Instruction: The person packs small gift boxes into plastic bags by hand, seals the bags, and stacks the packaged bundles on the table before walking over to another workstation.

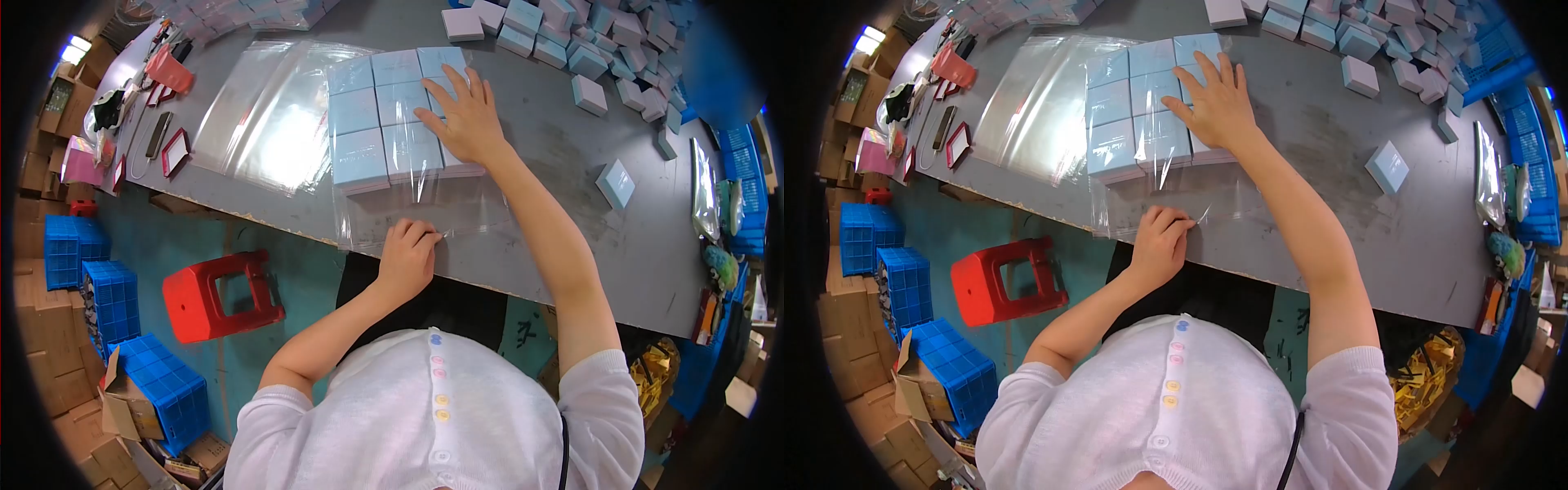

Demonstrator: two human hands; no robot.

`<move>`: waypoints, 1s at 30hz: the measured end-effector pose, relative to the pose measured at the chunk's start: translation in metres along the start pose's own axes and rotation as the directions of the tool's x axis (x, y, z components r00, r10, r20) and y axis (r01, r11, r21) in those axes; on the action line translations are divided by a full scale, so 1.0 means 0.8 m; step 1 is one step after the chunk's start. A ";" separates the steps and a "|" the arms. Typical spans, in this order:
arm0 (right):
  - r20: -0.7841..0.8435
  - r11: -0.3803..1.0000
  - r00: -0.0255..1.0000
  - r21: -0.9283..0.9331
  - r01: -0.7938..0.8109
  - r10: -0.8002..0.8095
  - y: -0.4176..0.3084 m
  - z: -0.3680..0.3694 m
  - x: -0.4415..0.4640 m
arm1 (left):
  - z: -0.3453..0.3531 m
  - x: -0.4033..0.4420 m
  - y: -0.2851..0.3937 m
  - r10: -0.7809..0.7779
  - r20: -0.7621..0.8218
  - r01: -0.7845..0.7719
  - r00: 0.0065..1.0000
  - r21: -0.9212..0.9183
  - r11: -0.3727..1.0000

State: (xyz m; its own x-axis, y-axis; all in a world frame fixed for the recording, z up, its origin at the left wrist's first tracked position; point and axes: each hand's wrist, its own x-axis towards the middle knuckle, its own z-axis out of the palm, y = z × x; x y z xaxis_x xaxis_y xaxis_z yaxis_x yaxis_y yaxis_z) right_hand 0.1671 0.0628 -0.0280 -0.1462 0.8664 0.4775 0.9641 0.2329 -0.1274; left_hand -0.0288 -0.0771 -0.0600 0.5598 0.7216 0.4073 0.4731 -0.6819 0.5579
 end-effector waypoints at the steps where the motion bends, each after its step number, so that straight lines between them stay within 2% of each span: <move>1: 0.002 1.000 1.000 -0.009 -0.008 0.008 0.000 0.000 0.000 | 0.002 -0.001 0.000 0.000 -0.001 0.000 1.000 -0.002 1.000; 5: 0.038 1.000 0.999 0.000 0.003 -0.003 0.001 0.002 0.001 | 0.005 0.001 0.007 -0.044 -0.038 0.044 0.998 0.005 0.999; 7: -0.006 1.000 1.000 -0.015 0.010 -0.010 0.003 0.005 0.000 | 0.009 0.009 0.003 -0.078 -0.067 0.080 0.995 0.019 0.997; 9: -0.005 1.000 1.000 -0.011 0.011 -0.011 0.003 0.005 0.000 | 0.011 0.013 -0.005 -0.054 0.068 0.050 0.996 0.057 0.997; 10: -0.008 1.000 1.000 -0.007 0.007 -0.008 0.003 0.005 0.001 | -0.001 0.013 -0.004 -0.052 0.062 0.049 0.997 0.059 0.997; 12: 0.020 1.000 1.000 0.009 -0.002 0.002 0.003 0.003 0.003 | -0.053 0.007 0.004 0.174 0.259 -0.153 0.950 -0.101 0.983; 13: 0.051 0.999 0.998 0.026 -0.022 0.021 0.004 0.003 0.003 | -0.084 -0.004 0.008 0.172 0.431 0.015 0.886 -0.399 0.917; 14: 0.055 0.999 0.998 0.032 -0.026 0.024 0.002 0.003 0.000 | -0.117 -0.029 0.009 0.220 0.580 0.244 0.785 -0.614 0.750; 15: 0.029 1.000 0.999 0.010 -0.026 0.026 0.000 0.002 -0.002 | -0.146 -0.059 0.001 0.212 0.730 0.479 0.650 -0.610 0.632; 16: -0.008 1.000 1.000 -0.014 -0.026 0.026 -0.002 0.001 0.001 | -0.162 -0.097 -0.020 0.170 0.844 0.686 0.508 -0.516 0.512; 17: -0.018 1.000 1.000 -0.007 -0.025 0.025 0.004 0.003 0.007 | -0.171 -0.134 -0.041 0.093 0.918 0.885 0.384 -0.395 0.246; 18: -0.075 0.983 0.997 0.181 0.008 0.006 0.014 0.005 0.009 | -0.171 -0.176 -0.076 -0.108 0.969 0.947 0.222 -0.187 0.262; 19: -0.132 0.931 0.991 0.361 0.054 -0.006 0.024 0.005 0.009 | -0.168 -0.211 -0.099 -0.485 0.850 0.685 0.204 0.231 0.691; 20: -0.212 0.914 0.977 0.399 0.077 0.011 0.032 -0.007 0.004 | -0.169 -0.239 -0.120 -0.716 0.583 0.221 0.385 0.695 0.685; 21: -0.292 0.898 0.956 0.429 0.099 0.034 0.041 -0.026 -0.005 | -0.175 -0.258 -0.145 -0.684 0.507 -0.348 0.525 0.861 0.371; 22: -0.324 0.937 0.945 0.316 0.152 -0.044 0.051 -0.040 -0.019 | -0.193 -0.211 -0.144 -0.765 0.573 -0.078 0.293 0.812 0.578; 23: -0.339 0.959 0.932 0.198 0.205 -0.129 0.061 -0.053 -0.036 | -0.196 -0.203 -0.167 -0.765 0.501 0.427 0.404 0.636 0.642; 24: -0.303 0.955 0.924 0.105 0.276 -0.233 0.074 -0.058 -0.058 | -0.203 -0.147 -0.131 -0.822 0.289 0.534 0.491 0.645 0.546; 25: -0.263 0.936 0.905 0.014 0.351 -0.335 0.084 -0.058 -0.077 | -0.209 -0.103 -0.100 -0.660 0.166 0.380 0.733 0.706 0.598; 26: -0.222 0.891 0.869 0.006 0.454 -0.442 0.088 -0.059 -0.095 | -0.201 -0.082 -0.105 -0.343 0.073 0.216 0.936 0.651 0.727; 27: -0.184 0.838 0.823 -0.001 0.546 -0.537 0.087 -0.063 -0.110 | -0.196 -0.061 -0.110 0.028 -0.042 0.004 0.999 0.624 0.782; 28: -0.182 0.836 0.821 -0.007 0.549 -0.541 0.079 -0.071 -0.117 | -0.190 -0.033 -0.099 0.200 0.065 -0.200 0.978 0.580 0.790; 29: -0.070 0.779 0.776 -0.040 0.626 -0.627 0.070 -0.080 -0.125 | -0.184 -0.011 -0.090 0.369 0.162 -0.397 0.915 0.511 0.762; 30: 0.044 0.713 0.716 -0.064 0.698 -0.697 0.067 -0.086 -0.127 | -0.175 0.000 -0.099 0.374 0.156 -0.399 0.914 0.508 0.764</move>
State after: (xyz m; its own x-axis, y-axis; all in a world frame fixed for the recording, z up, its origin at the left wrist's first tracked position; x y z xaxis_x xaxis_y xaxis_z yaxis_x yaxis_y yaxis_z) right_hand 0.2486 -0.0435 -0.0234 -0.7860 0.4774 0.3929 0.6000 0.7423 0.2984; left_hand -0.1613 -0.0066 -0.0031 0.7947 0.3865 0.4681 0.4838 -0.8690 -0.1037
